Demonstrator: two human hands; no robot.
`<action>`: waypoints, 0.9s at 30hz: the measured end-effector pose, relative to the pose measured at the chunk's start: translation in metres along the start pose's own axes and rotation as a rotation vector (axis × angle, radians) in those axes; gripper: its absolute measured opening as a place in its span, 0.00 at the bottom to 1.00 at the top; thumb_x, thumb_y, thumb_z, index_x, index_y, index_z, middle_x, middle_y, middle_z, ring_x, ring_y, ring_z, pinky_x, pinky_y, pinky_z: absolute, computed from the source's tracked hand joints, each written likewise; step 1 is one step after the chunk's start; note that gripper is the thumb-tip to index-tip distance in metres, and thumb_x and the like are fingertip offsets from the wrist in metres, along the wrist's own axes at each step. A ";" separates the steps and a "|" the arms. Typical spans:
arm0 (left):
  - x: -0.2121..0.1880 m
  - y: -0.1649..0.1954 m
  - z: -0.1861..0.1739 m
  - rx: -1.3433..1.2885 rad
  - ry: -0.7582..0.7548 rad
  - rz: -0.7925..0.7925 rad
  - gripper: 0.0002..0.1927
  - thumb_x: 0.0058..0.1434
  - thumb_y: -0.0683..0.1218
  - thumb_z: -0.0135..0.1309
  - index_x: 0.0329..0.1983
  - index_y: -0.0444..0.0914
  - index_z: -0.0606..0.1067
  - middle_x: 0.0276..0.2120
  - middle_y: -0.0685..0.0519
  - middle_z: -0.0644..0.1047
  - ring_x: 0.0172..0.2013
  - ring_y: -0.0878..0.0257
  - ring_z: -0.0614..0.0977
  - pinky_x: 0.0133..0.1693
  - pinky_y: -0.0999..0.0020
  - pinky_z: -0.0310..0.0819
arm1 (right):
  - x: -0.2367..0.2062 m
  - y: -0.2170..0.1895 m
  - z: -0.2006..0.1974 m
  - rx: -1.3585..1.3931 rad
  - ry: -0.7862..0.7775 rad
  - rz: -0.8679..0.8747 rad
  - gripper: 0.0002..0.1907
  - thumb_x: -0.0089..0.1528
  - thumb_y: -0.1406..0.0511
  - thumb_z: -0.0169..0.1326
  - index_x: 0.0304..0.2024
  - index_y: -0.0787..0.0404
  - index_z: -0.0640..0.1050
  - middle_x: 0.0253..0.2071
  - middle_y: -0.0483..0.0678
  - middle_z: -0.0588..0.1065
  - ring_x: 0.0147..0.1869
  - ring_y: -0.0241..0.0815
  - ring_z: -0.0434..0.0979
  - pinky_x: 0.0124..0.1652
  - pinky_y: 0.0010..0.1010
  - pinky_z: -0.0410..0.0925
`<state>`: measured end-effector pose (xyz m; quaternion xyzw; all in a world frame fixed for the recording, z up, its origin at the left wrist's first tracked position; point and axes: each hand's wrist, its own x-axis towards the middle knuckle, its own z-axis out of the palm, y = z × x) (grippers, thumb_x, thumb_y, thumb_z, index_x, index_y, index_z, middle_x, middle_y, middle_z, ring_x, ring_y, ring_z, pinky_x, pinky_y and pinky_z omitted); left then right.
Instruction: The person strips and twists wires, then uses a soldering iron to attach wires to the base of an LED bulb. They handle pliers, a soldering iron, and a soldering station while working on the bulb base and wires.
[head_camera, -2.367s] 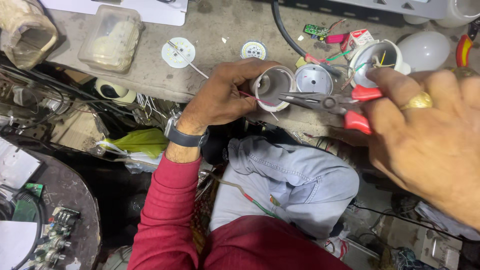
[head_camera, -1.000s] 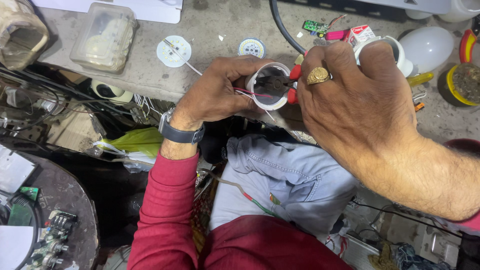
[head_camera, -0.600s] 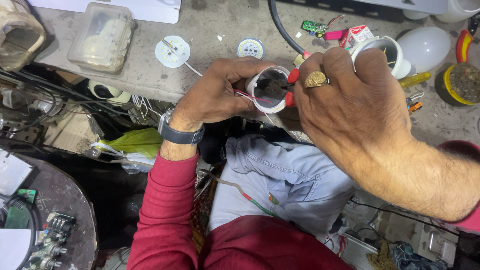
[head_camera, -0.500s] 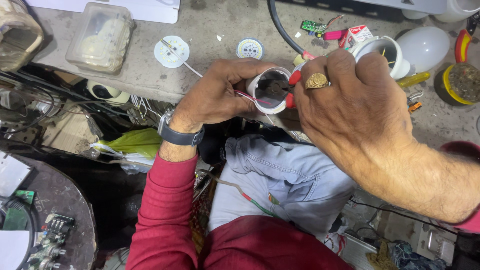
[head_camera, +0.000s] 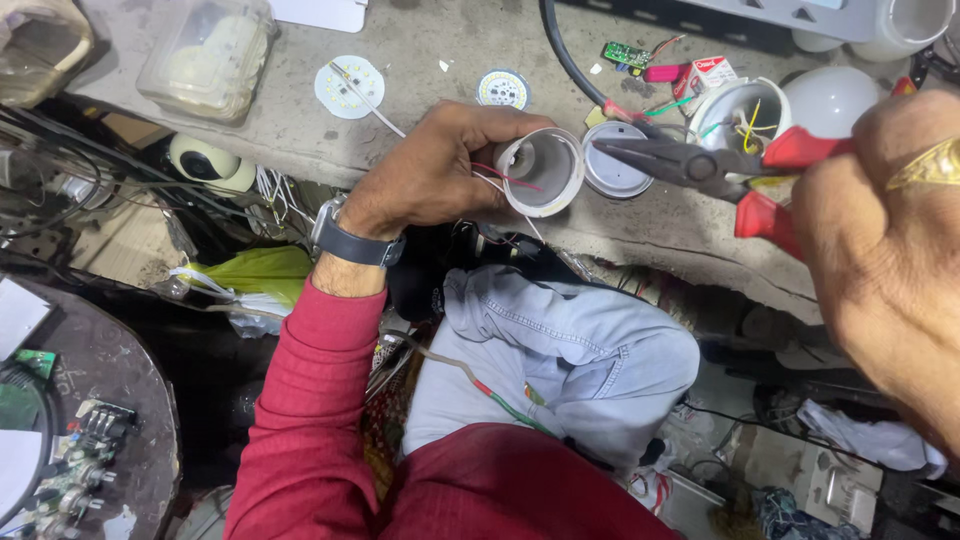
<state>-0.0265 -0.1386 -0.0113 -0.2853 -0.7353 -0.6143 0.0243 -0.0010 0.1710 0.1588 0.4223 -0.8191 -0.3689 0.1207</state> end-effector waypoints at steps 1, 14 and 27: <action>0.000 0.000 0.001 -0.013 0.004 -0.009 0.33 0.56 0.35 0.69 0.64 0.33 0.72 0.50 0.55 0.81 0.49 0.71 0.80 0.54 0.71 0.79 | 0.000 -0.001 -0.003 -0.010 -0.024 0.012 0.14 0.54 0.63 0.54 0.41 0.60 0.77 0.37 0.50 0.69 0.39 0.41 0.71 0.35 0.30 0.66; 0.001 -0.007 0.004 -0.082 0.046 0.000 0.31 0.57 0.32 0.66 0.65 0.34 0.73 0.48 0.57 0.81 0.48 0.72 0.80 0.52 0.72 0.81 | 0.022 -0.017 -0.022 -0.379 0.184 -0.033 0.10 0.59 0.60 0.54 0.39 0.55 0.80 0.63 0.50 0.72 0.61 0.46 0.68 0.56 0.28 0.64; 0.002 0.003 0.004 -0.096 0.059 -0.076 0.28 0.58 0.32 0.67 0.62 0.34 0.75 0.42 0.57 0.82 0.43 0.74 0.79 0.47 0.73 0.79 | 0.027 -0.011 -0.009 -0.686 0.155 -0.203 0.21 0.61 0.60 0.50 0.52 0.62 0.82 0.65 0.59 0.75 0.79 0.53 0.58 0.71 0.56 0.49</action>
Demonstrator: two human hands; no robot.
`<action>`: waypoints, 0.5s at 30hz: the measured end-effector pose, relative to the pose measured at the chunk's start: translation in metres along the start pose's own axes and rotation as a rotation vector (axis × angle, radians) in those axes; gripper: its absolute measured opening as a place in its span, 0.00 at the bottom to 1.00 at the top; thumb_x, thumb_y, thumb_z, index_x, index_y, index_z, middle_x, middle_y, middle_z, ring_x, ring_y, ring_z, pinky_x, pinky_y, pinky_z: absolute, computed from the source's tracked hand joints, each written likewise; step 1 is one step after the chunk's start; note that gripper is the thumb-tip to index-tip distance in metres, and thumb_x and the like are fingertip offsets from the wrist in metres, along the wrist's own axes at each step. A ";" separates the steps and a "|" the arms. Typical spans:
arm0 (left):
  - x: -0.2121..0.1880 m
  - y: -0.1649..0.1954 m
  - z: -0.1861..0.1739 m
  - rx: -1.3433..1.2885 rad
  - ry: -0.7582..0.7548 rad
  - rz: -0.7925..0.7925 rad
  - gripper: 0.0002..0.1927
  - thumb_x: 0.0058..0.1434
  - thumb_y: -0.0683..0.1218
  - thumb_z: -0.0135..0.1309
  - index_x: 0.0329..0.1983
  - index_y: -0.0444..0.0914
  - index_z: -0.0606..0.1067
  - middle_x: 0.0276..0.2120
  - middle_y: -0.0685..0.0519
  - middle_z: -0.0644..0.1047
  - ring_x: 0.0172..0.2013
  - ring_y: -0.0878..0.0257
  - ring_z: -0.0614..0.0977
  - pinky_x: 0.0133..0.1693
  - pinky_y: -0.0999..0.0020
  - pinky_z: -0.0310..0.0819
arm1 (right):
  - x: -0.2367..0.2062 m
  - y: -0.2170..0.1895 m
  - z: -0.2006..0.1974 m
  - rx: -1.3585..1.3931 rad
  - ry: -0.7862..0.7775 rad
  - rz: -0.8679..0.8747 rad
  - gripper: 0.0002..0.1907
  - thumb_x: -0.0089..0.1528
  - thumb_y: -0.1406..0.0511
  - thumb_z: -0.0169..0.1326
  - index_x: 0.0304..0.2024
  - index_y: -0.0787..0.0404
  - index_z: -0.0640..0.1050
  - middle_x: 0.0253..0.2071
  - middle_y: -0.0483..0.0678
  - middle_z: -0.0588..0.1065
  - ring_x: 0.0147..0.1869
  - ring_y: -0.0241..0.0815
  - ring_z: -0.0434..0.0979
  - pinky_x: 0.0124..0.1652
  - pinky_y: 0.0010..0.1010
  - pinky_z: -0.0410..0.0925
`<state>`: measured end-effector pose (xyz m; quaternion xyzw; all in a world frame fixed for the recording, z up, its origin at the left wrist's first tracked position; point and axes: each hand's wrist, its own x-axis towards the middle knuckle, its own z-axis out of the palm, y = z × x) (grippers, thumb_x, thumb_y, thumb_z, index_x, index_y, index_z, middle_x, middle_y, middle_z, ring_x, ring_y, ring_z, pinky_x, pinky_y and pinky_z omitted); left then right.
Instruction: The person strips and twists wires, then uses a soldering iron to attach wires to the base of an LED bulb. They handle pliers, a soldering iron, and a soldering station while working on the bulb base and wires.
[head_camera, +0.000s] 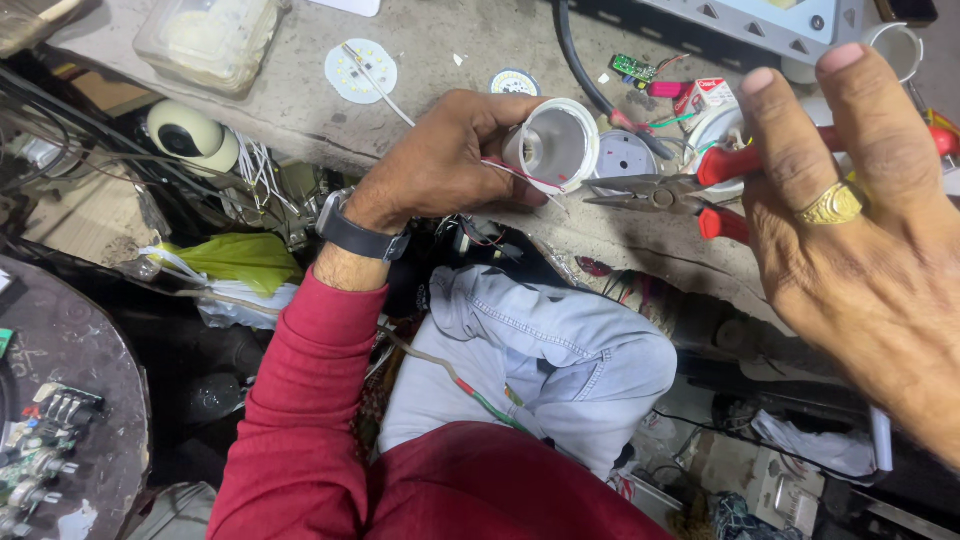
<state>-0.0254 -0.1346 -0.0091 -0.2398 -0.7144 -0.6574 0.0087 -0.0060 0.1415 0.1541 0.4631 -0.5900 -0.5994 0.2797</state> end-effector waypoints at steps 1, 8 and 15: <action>0.000 0.000 0.000 -0.003 0.000 0.003 0.29 0.57 0.33 0.67 0.62 0.35 0.75 0.42 0.58 0.82 0.43 0.74 0.79 0.47 0.73 0.80 | -0.001 -0.002 0.001 -0.013 -0.003 0.006 0.20 0.62 0.60 0.50 0.52 0.62 0.82 0.65 0.59 0.75 0.79 0.53 0.57 0.71 0.57 0.48; -0.004 -0.006 0.002 0.124 0.062 0.239 0.25 0.60 0.32 0.66 0.61 0.35 0.76 0.50 0.57 0.81 0.49 0.72 0.80 0.53 0.73 0.81 | 0.000 0.000 0.008 -0.087 -0.073 0.042 0.14 0.64 0.60 0.48 0.42 0.62 0.79 0.54 0.53 0.75 0.70 0.49 0.65 0.66 0.55 0.50; -0.004 -0.005 0.002 0.203 0.083 0.111 0.31 0.52 0.36 0.72 0.60 0.36 0.77 0.41 0.57 0.82 0.39 0.73 0.78 0.41 0.74 0.78 | 0.010 0.004 -0.015 0.328 0.036 0.201 0.09 0.60 0.59 0.53 0.34 0.56 0.78 0.51 0.47 0.74 0.49 0.42 0.70 0.43 0.35 0.60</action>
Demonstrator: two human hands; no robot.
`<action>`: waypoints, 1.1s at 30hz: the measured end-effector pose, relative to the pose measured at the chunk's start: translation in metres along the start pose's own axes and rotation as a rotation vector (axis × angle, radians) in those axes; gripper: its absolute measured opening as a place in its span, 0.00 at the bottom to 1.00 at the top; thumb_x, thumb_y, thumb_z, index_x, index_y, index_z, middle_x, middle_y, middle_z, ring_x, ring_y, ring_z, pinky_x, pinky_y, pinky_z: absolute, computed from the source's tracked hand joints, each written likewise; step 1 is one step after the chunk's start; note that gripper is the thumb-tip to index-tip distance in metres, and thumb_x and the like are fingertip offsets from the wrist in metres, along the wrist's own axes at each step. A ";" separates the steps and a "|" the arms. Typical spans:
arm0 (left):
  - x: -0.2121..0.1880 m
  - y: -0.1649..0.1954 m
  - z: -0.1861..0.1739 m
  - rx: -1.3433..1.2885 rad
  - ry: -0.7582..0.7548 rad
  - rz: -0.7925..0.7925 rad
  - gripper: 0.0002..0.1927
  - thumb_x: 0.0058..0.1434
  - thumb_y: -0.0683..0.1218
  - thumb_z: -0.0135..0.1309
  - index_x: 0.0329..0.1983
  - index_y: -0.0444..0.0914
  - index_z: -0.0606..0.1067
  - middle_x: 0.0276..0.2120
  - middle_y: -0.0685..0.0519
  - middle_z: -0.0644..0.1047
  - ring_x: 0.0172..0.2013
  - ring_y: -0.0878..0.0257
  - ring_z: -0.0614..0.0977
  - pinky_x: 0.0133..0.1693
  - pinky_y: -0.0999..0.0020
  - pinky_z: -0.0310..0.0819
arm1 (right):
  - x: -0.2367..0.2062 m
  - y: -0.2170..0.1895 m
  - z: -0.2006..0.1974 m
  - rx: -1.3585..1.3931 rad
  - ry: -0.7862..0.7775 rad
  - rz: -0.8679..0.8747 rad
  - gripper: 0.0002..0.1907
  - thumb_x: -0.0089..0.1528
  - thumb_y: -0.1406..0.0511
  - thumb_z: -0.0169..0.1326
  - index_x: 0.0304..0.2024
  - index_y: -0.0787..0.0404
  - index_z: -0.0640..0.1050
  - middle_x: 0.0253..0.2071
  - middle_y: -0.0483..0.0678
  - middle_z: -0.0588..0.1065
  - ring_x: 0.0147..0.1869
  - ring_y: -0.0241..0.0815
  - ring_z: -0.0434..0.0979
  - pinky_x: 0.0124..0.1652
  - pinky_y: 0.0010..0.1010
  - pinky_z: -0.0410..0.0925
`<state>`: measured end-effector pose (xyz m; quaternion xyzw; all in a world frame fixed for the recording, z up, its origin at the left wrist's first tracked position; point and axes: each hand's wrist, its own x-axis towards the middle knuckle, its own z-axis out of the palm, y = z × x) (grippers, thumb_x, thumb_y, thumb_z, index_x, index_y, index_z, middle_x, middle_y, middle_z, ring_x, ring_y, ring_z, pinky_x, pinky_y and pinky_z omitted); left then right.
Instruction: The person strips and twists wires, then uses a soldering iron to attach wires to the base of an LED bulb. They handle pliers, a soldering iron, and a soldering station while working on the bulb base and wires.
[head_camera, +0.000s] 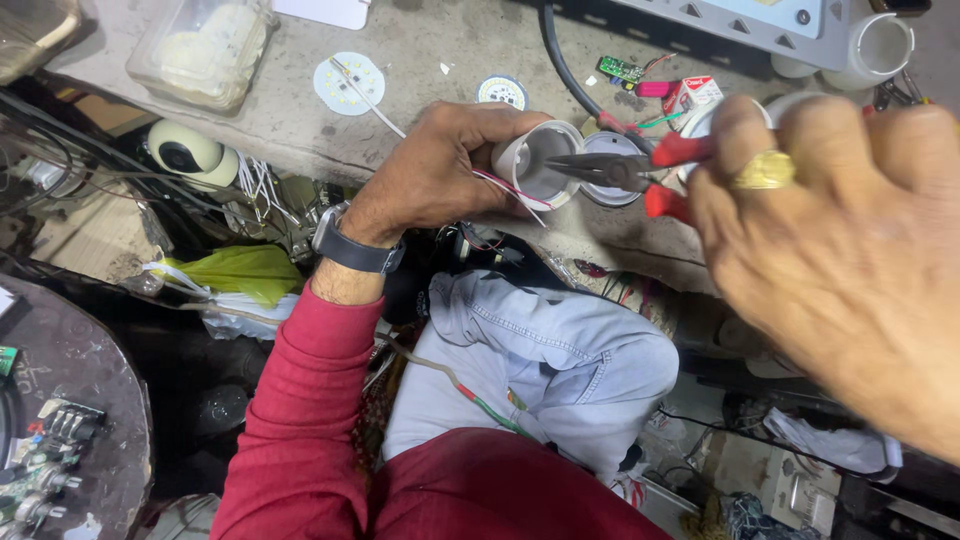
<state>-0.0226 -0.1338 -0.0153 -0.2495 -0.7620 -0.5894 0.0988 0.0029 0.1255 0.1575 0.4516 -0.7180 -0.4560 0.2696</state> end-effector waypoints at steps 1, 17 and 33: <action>0.000 0.001 0.000 -0.031 -0.003 -0.001 0.31 0.53 0.35 0.71 0.61 0.36 0.76 0.42 0.57 0.82 0.40 0.72 0.79 0.42 0.74 0.79 | 0.005 -0.004 0.001 0.021 0.086 0.047 0.09 0.61 0.57 0.53 0.32 0.53 0.78 0.50 0.44 0.74 0.47 0.41 0.69 0.41 0.34 0.58; 0.000 0.011 -0.008 -0.269 -0.043 -0.115 0.25 0.58 0.29 0.65 0.60 0.30 0.75 0.49 0.53 0.81 0.49 0.69 0.82 0.53 0.71 0.83 | 0.039 -0.023 0.012 -0.006 0.160 -0.020 0.16 0.60 0.55 0.50 0.36 0.55 0.84 0.50 0.44 0.76 0.55 0.43 0.68 0.47 0.33 0.58; -0.001 0.008 -0.007 -0.245 -0.016 -0.145 0.27 0.55 0.30 0.68 0.59 0.31 0.76 0.48 0.54 0.81 0.48 0.71 0.82 0.52 0.72 0.84 | 0.042 -0.037 0.020 -0.012 0.139 -0.011 0.19 0.58 0.56 0.51 0.43 0.58 0.83 0.54 0.48 0.75 0.58 0.44 0.68 0.49 0.34 0.60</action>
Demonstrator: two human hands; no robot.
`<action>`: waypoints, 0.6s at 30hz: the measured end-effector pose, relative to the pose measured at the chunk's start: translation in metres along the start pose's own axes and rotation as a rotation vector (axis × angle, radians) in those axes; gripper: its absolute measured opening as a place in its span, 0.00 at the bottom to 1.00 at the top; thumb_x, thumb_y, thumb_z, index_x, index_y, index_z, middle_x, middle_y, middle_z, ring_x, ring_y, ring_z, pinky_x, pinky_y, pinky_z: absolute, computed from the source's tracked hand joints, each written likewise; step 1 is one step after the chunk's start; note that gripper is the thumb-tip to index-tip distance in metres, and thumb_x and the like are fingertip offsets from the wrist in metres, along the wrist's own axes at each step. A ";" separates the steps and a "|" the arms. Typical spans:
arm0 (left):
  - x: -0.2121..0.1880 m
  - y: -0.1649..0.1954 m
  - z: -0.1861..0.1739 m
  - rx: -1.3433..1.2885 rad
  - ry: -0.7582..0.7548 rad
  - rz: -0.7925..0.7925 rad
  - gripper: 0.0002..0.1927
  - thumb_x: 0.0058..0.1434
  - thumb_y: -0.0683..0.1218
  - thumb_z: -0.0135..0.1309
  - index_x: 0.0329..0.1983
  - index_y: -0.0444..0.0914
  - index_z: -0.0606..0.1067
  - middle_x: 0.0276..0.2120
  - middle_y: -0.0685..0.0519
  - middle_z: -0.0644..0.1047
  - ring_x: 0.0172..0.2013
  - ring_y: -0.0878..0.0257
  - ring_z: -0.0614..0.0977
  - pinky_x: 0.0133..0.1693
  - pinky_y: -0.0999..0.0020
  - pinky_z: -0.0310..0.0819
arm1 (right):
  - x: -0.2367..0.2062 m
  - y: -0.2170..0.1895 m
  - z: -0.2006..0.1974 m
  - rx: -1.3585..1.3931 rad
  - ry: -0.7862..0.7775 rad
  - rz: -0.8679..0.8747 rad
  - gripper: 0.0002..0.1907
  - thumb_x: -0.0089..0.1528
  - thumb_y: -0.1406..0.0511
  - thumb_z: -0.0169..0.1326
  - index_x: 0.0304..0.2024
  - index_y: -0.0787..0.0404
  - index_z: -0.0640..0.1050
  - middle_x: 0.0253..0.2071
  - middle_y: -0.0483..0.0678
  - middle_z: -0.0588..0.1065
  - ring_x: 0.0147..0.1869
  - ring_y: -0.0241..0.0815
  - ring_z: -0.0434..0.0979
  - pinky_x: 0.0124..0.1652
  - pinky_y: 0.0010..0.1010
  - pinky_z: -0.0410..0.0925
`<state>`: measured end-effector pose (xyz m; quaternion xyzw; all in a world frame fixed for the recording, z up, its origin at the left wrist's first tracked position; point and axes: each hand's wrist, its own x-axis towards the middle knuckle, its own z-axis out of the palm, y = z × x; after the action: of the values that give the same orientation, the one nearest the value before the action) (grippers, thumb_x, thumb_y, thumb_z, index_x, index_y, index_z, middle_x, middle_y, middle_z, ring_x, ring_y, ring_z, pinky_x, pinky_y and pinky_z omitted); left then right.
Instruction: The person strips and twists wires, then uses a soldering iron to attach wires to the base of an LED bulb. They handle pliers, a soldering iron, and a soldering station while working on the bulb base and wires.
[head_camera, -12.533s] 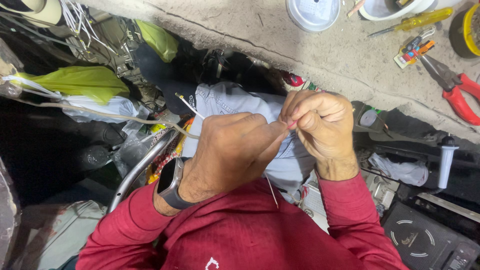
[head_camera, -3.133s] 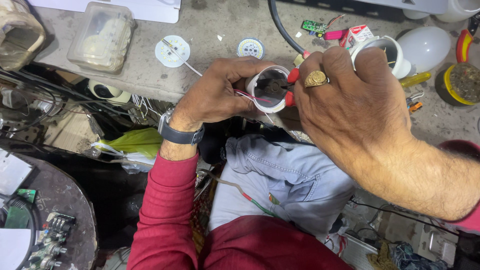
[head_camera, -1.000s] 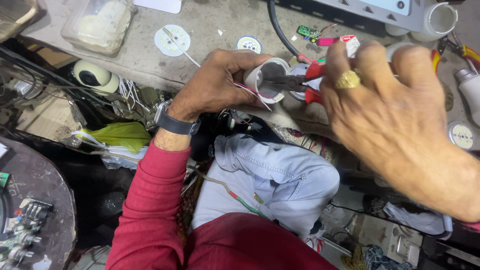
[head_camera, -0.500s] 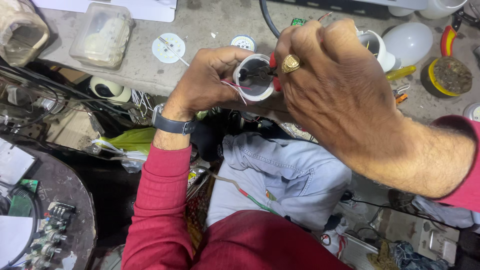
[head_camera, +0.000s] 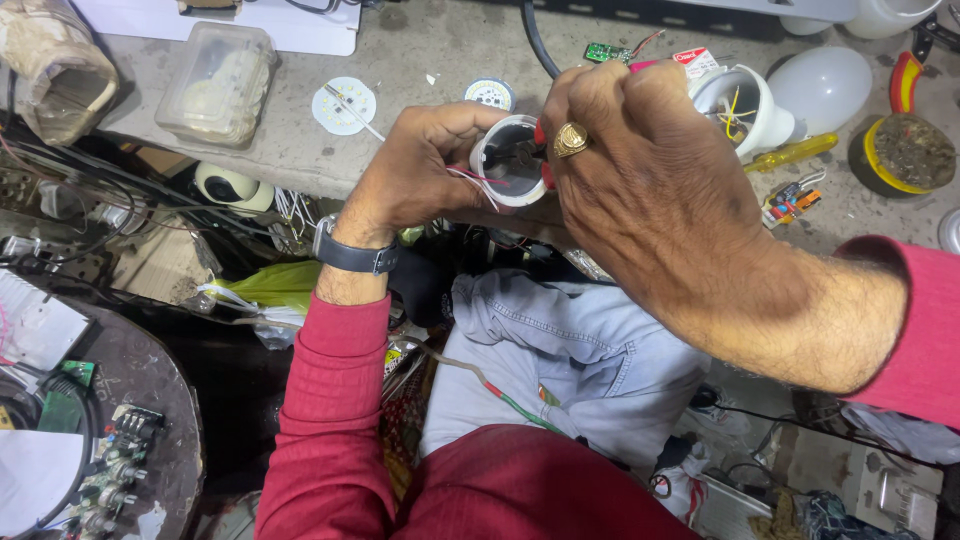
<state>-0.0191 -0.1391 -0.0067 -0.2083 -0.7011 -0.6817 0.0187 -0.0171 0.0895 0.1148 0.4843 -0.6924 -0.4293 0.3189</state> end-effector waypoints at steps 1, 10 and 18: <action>0.000 0.000 0.000 0.010 0.000 0.000 0.28 0.55 0.30 0.68 0.59 0.31 0.76 0.48 0.54 0.81 0.48 0.71 0.82 0.51 0.72 0.83 | 0.001 -0.001 0.001 0.017 -0.011 -0.008 0.19 0.57 0.56 0.51 0.43 0.58 0.83 0.53 0.48 0.74 0.58 0.44 0.68 0.48 0.34 0.60; 0.001 -0.001 0.001 0.105 0.019 -0.018 0.27 0.54 0.33 0.71 0.57 0.33 0.78 0.46 0.55 0.82 0.45 0.72 0.81 0.48 0.73 0.82 | 0.002 -0.001 0.002 -0.023 0.004 -0.004 0.20 0.56 0.56 0.51 0.43 0.59 0.83 0.49 0.47 0.74 0.54 0.44 0.68 0.46 0.34 0.60; 0.001 0.003 0.004 0.075 0.006 0.012 0.24 0.56 0.34 0.70 0.56 0.33 0.77 0.48 0.54 0.82 0.49 0.71 0.82 0.54 0.70 0.84 | 0.003 0.001 -0.003 0.083 -0.022 -0.017 0.14 0.57 0.55 0.52 0.32 0.56 0.83 0.34 0.42 0.72 0.45 0.42 0.68 0.39 0.33 0.58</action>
<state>-0.0182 -0.1350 -0.0039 -0.2096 -0.7248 -0.6555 0.0325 -0.0161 0.0856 0.1168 0.4984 -0.7089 -0.4081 0.2872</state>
